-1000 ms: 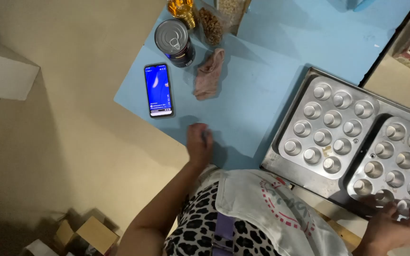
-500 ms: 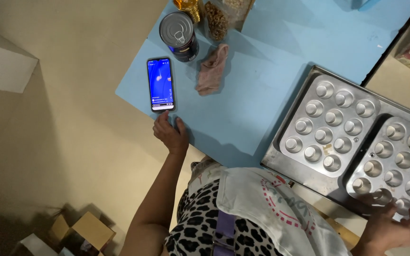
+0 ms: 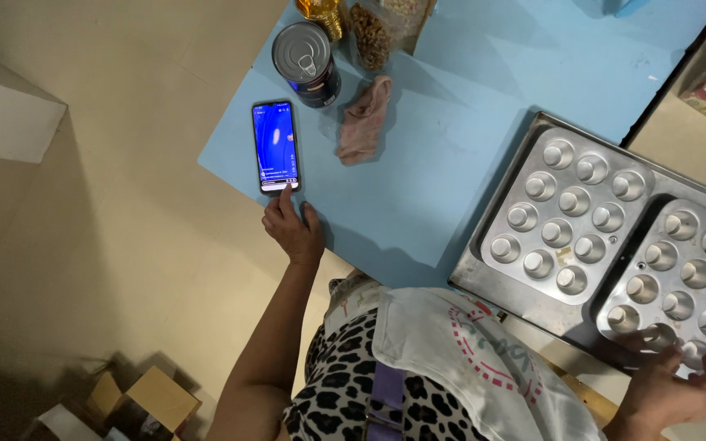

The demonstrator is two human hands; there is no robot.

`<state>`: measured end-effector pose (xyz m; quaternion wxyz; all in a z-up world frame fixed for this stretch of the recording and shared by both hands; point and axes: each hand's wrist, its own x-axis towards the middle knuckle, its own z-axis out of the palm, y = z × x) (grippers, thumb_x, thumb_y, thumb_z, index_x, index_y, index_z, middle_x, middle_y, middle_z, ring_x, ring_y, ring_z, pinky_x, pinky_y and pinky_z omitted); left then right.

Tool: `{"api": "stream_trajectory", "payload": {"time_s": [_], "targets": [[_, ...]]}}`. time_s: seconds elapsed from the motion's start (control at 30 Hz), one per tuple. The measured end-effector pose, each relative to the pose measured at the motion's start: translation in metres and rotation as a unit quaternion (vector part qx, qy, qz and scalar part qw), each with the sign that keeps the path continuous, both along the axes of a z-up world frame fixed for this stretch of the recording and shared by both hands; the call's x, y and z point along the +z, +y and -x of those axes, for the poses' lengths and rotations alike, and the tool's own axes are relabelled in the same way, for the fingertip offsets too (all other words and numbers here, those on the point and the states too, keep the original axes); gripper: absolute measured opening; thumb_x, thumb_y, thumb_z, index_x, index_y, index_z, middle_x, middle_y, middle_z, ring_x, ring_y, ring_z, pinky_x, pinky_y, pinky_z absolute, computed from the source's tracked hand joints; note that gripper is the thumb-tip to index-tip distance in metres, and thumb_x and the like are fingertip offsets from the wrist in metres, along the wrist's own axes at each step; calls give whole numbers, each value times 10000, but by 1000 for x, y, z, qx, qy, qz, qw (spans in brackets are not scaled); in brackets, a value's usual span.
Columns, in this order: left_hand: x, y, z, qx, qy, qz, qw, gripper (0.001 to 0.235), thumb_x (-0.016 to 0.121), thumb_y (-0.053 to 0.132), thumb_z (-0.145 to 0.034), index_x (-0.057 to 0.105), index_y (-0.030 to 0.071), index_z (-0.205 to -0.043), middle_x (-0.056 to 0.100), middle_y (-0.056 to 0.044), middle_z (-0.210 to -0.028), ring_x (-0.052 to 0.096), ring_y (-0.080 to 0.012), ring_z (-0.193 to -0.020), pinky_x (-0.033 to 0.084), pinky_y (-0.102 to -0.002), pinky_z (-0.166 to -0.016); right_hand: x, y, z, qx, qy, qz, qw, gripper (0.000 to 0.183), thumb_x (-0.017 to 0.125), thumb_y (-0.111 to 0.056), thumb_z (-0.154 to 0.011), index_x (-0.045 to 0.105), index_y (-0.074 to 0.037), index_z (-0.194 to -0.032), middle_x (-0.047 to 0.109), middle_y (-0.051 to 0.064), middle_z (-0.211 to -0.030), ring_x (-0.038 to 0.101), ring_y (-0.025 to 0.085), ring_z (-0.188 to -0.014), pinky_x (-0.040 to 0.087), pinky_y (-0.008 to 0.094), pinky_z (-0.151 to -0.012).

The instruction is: Placing individual paper cupcake liners into the cavities of muffin baking tins.

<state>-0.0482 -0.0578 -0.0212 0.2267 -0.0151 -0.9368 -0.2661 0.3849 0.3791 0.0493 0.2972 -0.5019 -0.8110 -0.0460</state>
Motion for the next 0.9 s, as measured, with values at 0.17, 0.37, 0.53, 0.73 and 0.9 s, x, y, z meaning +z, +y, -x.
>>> {"api": "stream_trajectory", "payload": {"time_s": [0.17,0.37,0.53,0.73,0.9], "targets": [[0,1,0,16,-22,-27,999,555,600,223,-897,530,140,-1441,560,-128,-1194,516,-321,-984,425,-504,-879,-10,6,-9,0,-9,-12,1000,237,842,46,-1042,726,100,-1241,518,249,-1103,606,422,-941,561,508,-728],[3,2,-1,9,0,-25,1000,581,613,222,-891,505,104,-1449,584,-128,-1158,533,-319,-981,412,-496,-856,0,0,0,-10,20,16,1000,220,812,4,-1100,707,116,-1258,510,244,-1122,599,418,-966,555,497,-788],[3,8,-7,27,5,-4,1000,588,643,214,-886,518,117,-1452,584,-99,-1189,569,-293,-1032,405,-505,-936,-12,7,-17,-15,-26,-39,999,226,897,-54,-1123,733,72,-1213,531,216,-1076,598,344,-824,545,484,-703],[33,48,-34,-91,33,-6,995,555,630,177,-860,569,63,-1400,552,-158,-1251,518,-342,-1049,390,-507,-969,3,-2,-11,-62,5,31,998,281,876,-31,-1076,696,108,-1241,476,253,-1153,584,433,-933,539,536,-774],[54,104,-64,-304,-5,-120,945,422,590,88,-967,575,3,-1380,490,-158,-1230,522,-342,-1122,460,-465,-1007,8,1,-13,-85,148,143,975,363,739,42,-980,599,119,-1306,441,246,-1232,664,428,-1097,607,449,-857]]}}
